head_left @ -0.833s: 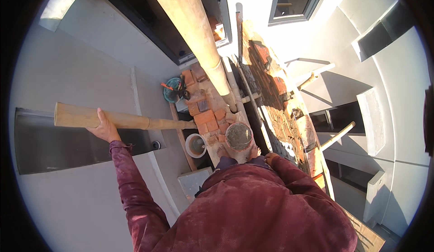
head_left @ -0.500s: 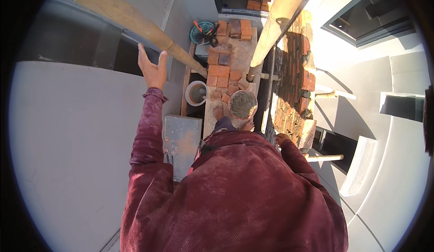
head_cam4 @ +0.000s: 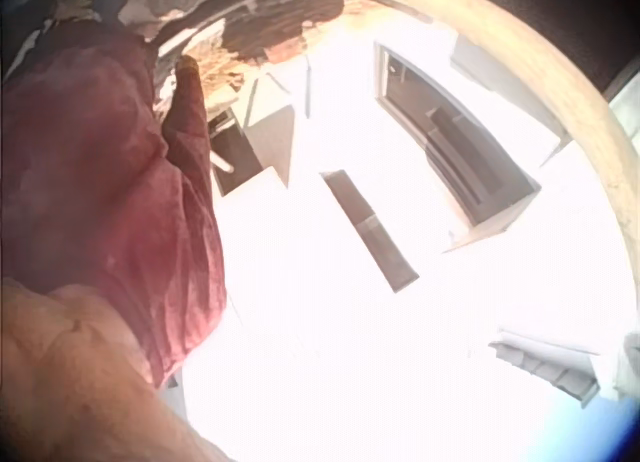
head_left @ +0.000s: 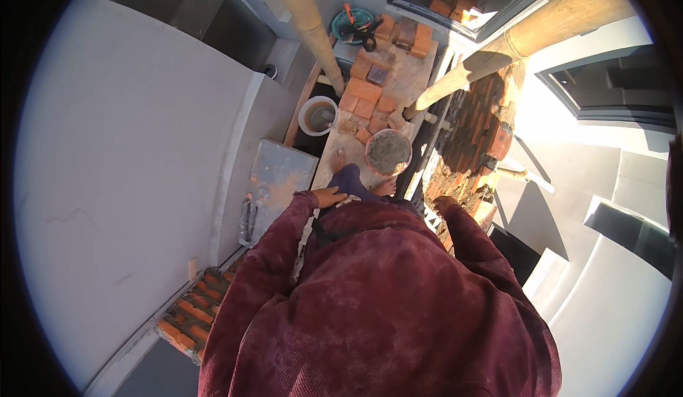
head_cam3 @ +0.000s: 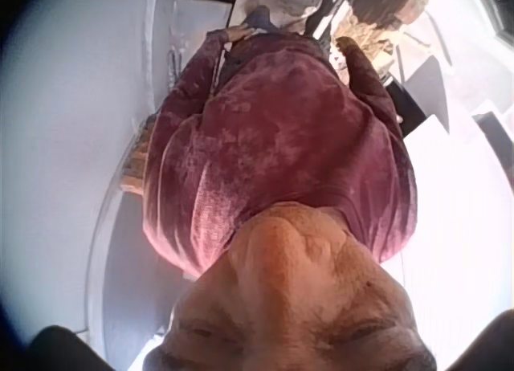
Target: The person scoops mortar from a bucket using a trowel and applies it to a brick wall. They then pick up a brick, place it onto the mortar, and tap it into position. This process is repeated multiple times.
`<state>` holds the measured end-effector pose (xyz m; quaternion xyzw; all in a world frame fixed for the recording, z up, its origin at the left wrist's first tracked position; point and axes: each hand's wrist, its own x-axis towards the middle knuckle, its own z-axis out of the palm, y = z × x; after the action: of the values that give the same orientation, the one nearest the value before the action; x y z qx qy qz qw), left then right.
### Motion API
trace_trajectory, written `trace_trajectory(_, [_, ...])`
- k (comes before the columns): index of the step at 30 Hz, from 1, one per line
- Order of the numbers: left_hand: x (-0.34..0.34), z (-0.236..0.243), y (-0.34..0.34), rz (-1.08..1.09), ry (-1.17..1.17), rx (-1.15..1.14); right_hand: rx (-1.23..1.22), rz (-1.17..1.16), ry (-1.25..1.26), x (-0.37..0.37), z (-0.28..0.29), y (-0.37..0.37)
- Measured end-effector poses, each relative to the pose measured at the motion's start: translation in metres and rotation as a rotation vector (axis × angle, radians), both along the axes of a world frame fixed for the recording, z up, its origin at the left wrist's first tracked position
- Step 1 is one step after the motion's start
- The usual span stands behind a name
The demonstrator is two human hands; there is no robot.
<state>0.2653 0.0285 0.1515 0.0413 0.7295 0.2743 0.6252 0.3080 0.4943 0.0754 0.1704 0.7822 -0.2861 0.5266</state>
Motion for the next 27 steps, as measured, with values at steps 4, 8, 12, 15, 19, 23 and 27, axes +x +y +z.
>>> trace_trajectory(4, [0.002, -0.014, -0.001, -0.120, -0.130, -0.069, -0.114, 0.014, 0.257, -0.021, -0.020, -0.031])
trace_trajectory(8, [0.050, -0.063, -0.023, -0.218, -0.171, -0.228, -0.224, -0.190, 0.180, -0.026, -0.028, -0.109])
trace_trajectory(12, [0.052, -0.062, -0.029, -0.239, -0.072, -0.333, -0.267, -0.236, -0.042, -0.035, -0.092, -0.167])
trace_trajectory(15, [0.066, -0.091, -0.025, -0.199, -0.044, -0.325, -0.179, 0.043, -0.041, -0.060, -0.140, -0.203])
trace_trajectory(19, [0.075, -0.112, -0.039, -0.016, 0.113, -0.295, -0.069, 0.525, 0.022, -0.145, -0.182, -0.300])
trace_trajectory(23, [0.068, -0.165, -0.038, 0.063, 0.328, -0.155, -0.128, 0.411, 0.169, -0.208, -0.259, -0.330])
trace_trajectory(27, [0.067, -0.158, -0.049, 0.180, 0.333, -0.215, -0.168, 0.228, 0.251, -0.262, -0.282, -0.402])
